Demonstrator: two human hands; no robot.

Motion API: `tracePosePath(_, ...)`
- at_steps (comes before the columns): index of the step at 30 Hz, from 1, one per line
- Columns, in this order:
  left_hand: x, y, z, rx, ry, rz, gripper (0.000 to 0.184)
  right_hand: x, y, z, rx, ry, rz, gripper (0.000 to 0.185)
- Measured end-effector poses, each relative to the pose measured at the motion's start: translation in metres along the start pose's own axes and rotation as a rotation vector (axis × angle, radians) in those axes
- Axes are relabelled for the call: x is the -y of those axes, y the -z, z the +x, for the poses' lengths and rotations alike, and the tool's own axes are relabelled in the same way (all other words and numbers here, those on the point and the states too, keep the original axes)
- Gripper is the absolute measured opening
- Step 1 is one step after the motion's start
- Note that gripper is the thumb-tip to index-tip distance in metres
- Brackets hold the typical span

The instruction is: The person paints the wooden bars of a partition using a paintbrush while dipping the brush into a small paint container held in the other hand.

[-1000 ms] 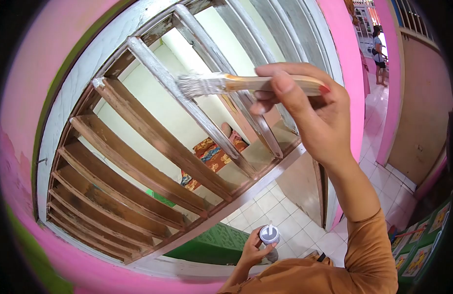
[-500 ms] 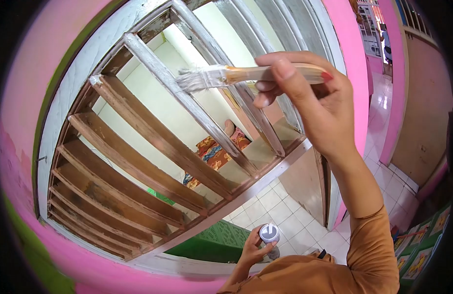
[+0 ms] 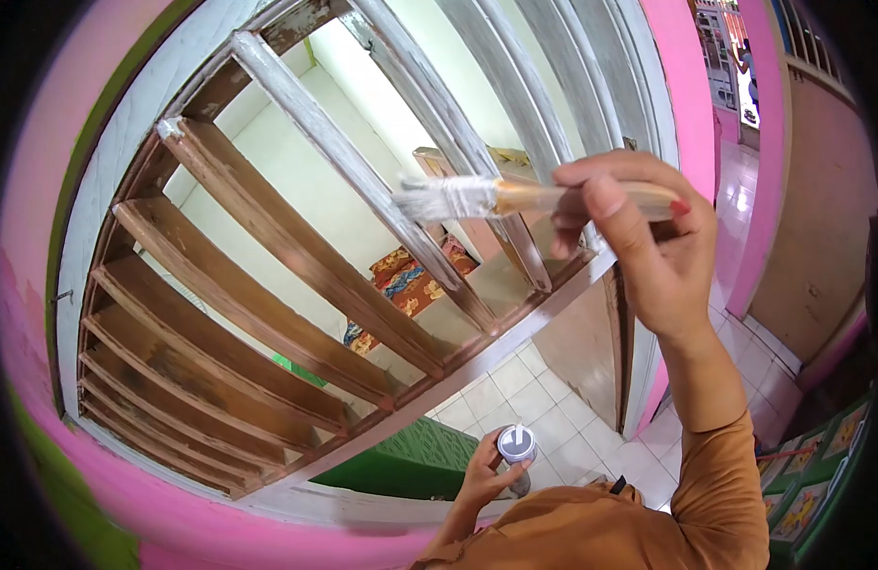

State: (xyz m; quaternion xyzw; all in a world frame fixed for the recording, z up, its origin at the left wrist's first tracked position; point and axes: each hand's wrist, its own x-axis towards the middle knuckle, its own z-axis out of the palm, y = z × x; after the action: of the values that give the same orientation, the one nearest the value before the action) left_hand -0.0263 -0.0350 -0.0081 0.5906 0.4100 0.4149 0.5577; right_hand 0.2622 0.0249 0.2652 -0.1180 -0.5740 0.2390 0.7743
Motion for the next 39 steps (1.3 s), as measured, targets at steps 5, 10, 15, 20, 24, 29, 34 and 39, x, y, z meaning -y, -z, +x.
tracePosePath(5,0.005,0.001,0.001,0.013,-0.041,-0.043,0.067,-0.005,0.015,-0.027,0.145,-0.019,-0.246,0.015)
tracePosePath(10,0.014,0.008,-0.001,0.027,-0.03,-0.042,0.065,0.003,0.014,-0.045,0.026,-0.03,-0.2,0.017)
tracePosePath(15,0.021,0.013,0.005,0.062,-0.085,-0.041,0.067,0.003,0.001,-0.045,0.075,0.199,-0.418,0.016)
tracePosePath(20,0.013,0.015,0.005,0.078,-0.076,-0.074,0.068,0.025,0.005,-0.067,0.202,0.074,-0.694,0.01)
tracePosePath(24,0.018,0.022,0.004,0.093,-0.077,-0.1,0.069,0.034,0.004,-0.067,0.242,0.084,-0.712,0.009)
tracePosePath(29,0.021,0.029,0.004,0.118,-0.062,-0.141,0.067,0.037,-0.018,-0.047,0.303,0.085,-0.745,0.007)
tracePosePath(34,0.022,0.028,0.004,0.141,-0.082,-0.142,0.067,0.046,-0.04,-0.03,0.192,0.254,-0.876,0.01)
tracePosePath(39,0.025,0.028,0.006,0.156,-0.102,-0.138,0.068,0.047,-0.038,-0.041,0.241,0.464,-0.944,0.016)
